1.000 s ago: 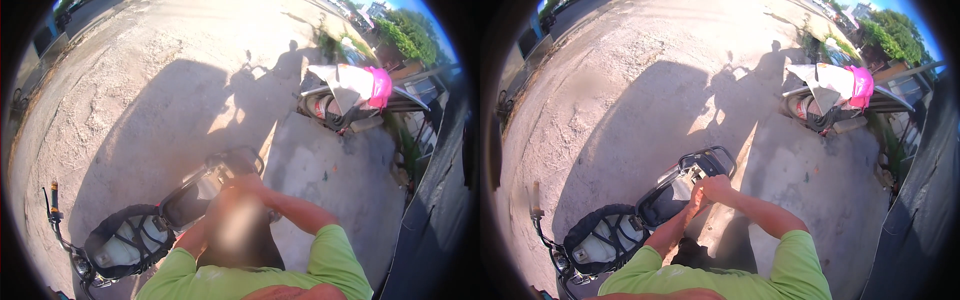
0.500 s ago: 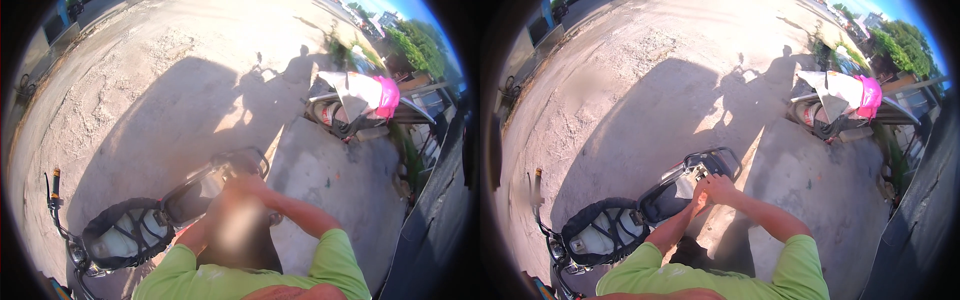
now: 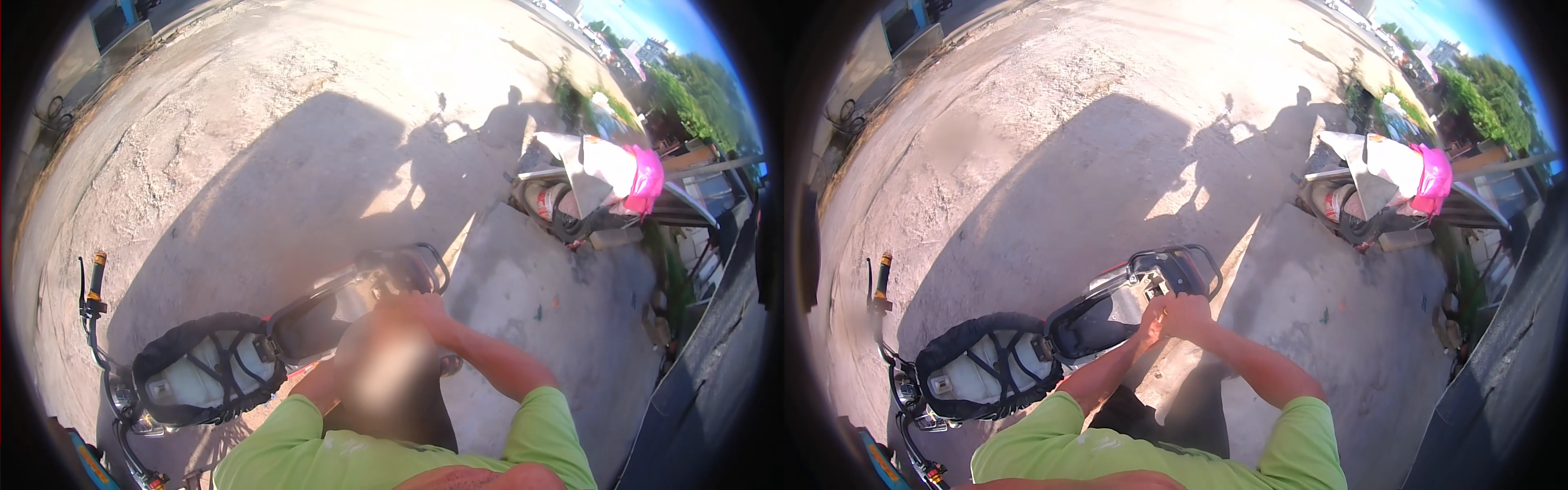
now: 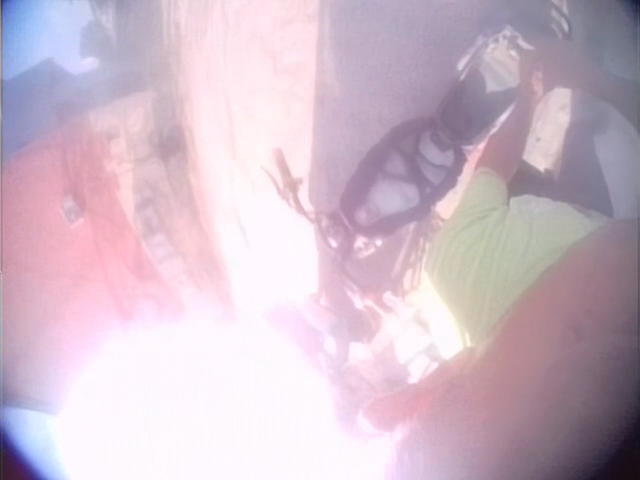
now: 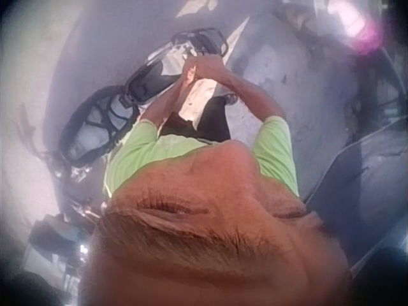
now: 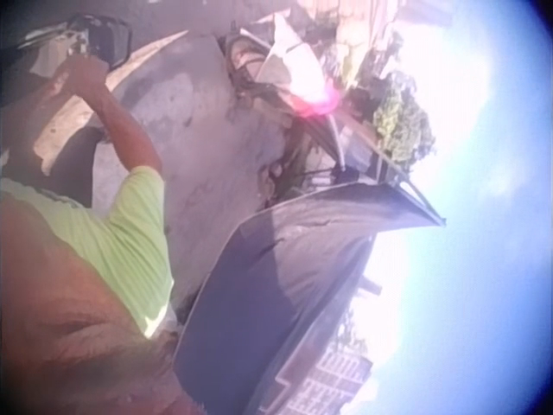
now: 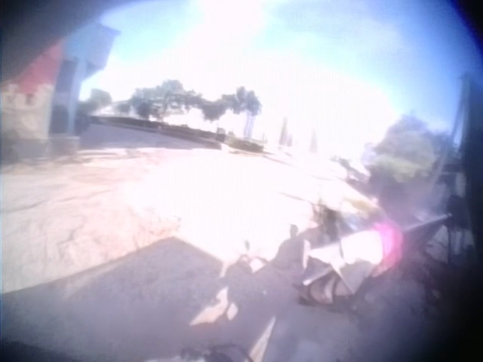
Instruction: The person uses a screwdriver to loosen and remove screws from the inner compartment under the seat of a red electric scooter.
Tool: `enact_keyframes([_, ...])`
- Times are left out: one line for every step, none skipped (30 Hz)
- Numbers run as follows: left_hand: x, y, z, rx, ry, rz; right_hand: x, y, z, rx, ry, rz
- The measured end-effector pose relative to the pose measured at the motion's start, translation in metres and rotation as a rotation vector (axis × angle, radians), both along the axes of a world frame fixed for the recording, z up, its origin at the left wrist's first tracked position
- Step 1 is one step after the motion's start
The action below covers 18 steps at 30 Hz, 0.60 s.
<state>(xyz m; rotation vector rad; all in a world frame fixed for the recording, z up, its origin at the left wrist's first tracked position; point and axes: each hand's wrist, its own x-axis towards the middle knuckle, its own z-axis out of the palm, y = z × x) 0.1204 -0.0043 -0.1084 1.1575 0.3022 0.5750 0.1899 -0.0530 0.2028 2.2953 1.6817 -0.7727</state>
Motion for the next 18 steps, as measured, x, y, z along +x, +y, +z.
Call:
enact_keyframes([-0.005,0.005,-0.014,-0.122,-0.039,0.003,-0.005,0.011,0.003,-0.135,0.008,-0.036])
enact_keyframes([-0.007,0.003,-0.016,-0.201,-0.091,0.011,-0.003,0.006,-0.011,-0.014,-0.028,0.069])
enact_keyframes([-0.008,-0.004,-0.011,-0.280,-0.132,0.013,0.005,-0.007,-0.035,0.102,-0.066,0.161])
enact_keyframes([-0.009,-0.025,0.014,-0.377,-0.184,0.017,0.017,-0.027,-0.055,0.199,-0.100,0.228])
enact_keyframes([-0.015,-0.040,0.046,-0.469,-0.231,0.035,0.024,-0.041,-0.059,0.247,-0.061,0.207])
enact_keyframes([-0.016,-0.040,0.059,-0.455,-0.287,0.064,0.023,-0.042,-0.053,0.306,-0.020,0.220])
enact_keyframes([-0.015,-0.041,0.070,-0.441,-0.341,0.087,0.020,-0.041,-0.044,0.363,0.027,0.231])
enact_keyframes([-0.013,-0.034,0.061,-0.325,-0.392,0.112,0.006,-0.030,-0.022,0.290,0.021,0.073])
enact_keyframes([-0.011,-0.025,0.038,-0.241,-0.407,0.087,0.002,-0.022,-0.021,0.261,-0.062,-0.017])
enact_keyframes([-0.011,-0.012,0.016,-0.147,-0.419,0.070,0.002,-0.010,-0.025,0.175,-0.078,-0.055])
enact_keyframes([-0.015,0.009,-0.008,-0.083,-0.399,0.010,0.002,0.000,-0.030,0.138,-0.108,0.037])
enact_keyframes([-0.007,0.006,-0.002,-0.105,-0.361,0.134,0.003,-0.001,-0.038,0.186,-0.131,0.041])
enact_keyframes([-0.003,-0.005,0.017,0.076,-0.203,0.239,0.011,-0.012,-0.050,0.269,-0.146,0.122])
enact_keyframes([-0.007,-0.014,0.036,0.247,-0.011,0.348,0.015,-0.021,-0.053,0.401,-0.088,0.217])
enact_keyframes([-0.006,-0.025,0.079,0.638,0.271,0.388,0.029,-0.035,-0.058,0.382,-0.008,0.252])
enact_keyframes([-0.014,-0.025,0.097,0.616,0.268,0.397,0.022,-0.038,-0.054,0.393,0.027,0.186])
enact_keyframes([-0.020,-0.020,0.111,0.606,0.256,0.414,0.015,-0.035,-0.048,0.414,0.053,0.124])
enact_keyframes([-0.024,-0.017,0.112,0.633,0.284,0.429,0.008,-0.028,-0.045,0.277,0.001,0.039])
